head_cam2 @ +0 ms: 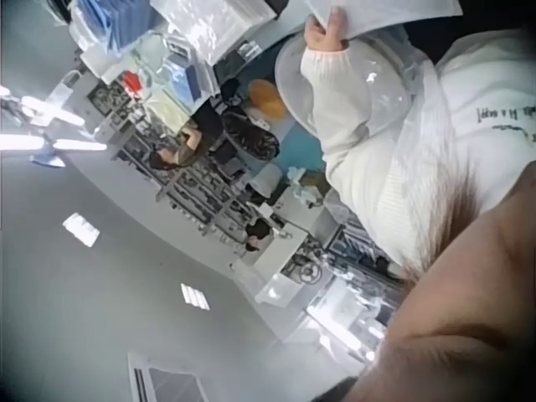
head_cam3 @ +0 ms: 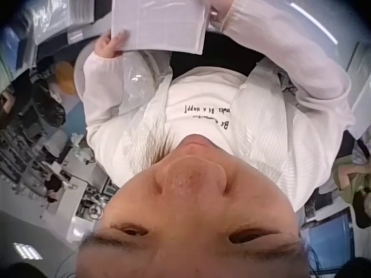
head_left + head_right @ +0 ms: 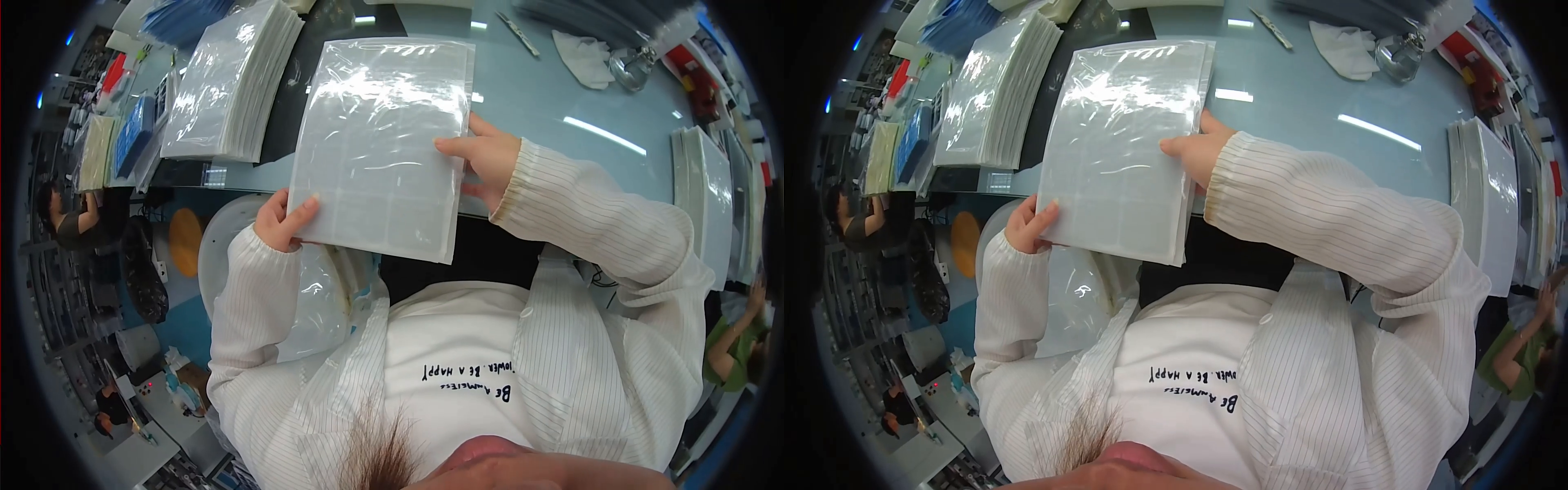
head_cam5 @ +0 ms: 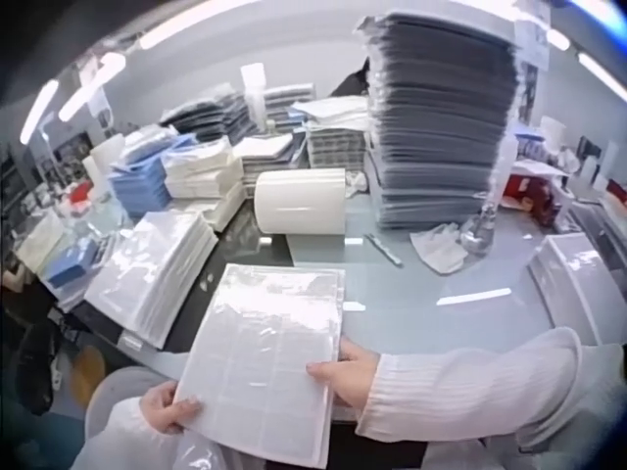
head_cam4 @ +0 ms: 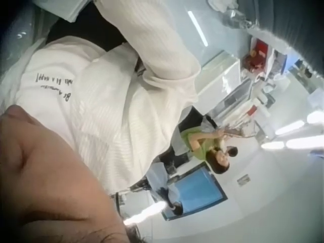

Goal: Placing paper-like items into individual plastic sleeves and stacking them in organized piles on a production workbench.

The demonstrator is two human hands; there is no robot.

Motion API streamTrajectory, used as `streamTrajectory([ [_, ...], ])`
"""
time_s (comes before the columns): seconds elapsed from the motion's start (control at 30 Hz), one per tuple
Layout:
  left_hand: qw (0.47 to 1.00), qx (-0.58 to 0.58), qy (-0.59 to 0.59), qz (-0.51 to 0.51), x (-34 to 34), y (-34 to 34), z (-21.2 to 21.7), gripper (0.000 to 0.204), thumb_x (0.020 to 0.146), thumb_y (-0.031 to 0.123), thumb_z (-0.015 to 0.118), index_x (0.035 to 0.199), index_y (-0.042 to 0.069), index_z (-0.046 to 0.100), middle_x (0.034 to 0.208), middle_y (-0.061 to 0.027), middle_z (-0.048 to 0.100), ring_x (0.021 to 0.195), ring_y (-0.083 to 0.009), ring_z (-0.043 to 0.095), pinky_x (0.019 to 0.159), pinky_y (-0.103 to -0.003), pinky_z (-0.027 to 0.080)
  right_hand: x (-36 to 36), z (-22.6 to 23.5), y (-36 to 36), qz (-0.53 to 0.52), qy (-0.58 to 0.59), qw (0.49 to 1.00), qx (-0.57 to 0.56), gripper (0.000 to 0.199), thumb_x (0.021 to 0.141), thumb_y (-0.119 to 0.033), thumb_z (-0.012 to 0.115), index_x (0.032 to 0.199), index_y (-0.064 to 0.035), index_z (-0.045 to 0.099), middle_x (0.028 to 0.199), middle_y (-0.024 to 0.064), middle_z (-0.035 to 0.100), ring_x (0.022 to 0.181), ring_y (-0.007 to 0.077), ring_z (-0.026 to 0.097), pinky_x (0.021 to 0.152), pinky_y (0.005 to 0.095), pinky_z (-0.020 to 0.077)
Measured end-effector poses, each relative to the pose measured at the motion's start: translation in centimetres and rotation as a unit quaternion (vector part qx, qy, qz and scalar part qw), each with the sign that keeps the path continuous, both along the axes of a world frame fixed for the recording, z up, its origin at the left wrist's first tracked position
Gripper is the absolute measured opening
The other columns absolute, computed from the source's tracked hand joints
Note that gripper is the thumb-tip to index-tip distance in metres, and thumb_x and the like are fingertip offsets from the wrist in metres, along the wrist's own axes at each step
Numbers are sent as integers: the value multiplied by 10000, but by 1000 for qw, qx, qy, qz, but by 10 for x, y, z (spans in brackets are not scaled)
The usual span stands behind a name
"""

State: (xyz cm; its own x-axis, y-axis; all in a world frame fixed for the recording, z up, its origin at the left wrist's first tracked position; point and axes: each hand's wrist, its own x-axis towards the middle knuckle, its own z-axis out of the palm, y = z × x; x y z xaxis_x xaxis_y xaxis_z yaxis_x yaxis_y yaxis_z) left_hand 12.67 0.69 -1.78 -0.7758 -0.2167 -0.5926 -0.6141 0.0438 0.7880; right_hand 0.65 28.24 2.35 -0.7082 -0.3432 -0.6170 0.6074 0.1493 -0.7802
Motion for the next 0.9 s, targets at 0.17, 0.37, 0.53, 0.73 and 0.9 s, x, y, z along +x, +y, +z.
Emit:
streamTrajectory([
  [0.17,997,66,30,-18,-4,-10,13,764,790,365,791,1358,-23,458,1168,-170,636,1011,-283,636,776,-394,560,-6,9,5,-48,-61,996,33,715,910,-315,672,1458,-13,326,1238,157,557,1163,233,548,1004,411,441],
  [0.37,995,44,66,-53,-9,-3,37,695,812,393,755,1320,-12,506,1089,-134,664,947,-216,650,782,-322,532,-32,-11,12,10,-43,999,0,638,852,-365,735,1252,84,520,1070,151,657,968,192,653,868,329,543],
  [0.53,991,23,107,-83,6,-22,61,611,823,352,758,1270,-21,572,1097,-96,669,967,-157,627,873,-282,477,-30,-4,9,72,25,997,-31,683,813,-365,772,1223,124,530,1119,169,647,986,224,651,893,333,524],
  [0.73,955,-55,289,43,5,-92,76,580,796,258,804,1249,-40,597,1086,-81,675,938,-145,635,859,-266,488,-38,26,-55,72,181,974,-111,643,776,-409,800,1139,85,604,1054,154,675,938,223,665,877,328,513],
  [0.9,915,-149,296,229,-52,-162,96,578,791,359,800,1253,58,627,1070,-77,676,898,-174,660,804,-269,541,-94,25,-163,12,270,959,-86,695,748,-428,809,1136,110,601,1074,190,678,918,227,679,818,321,537],
])
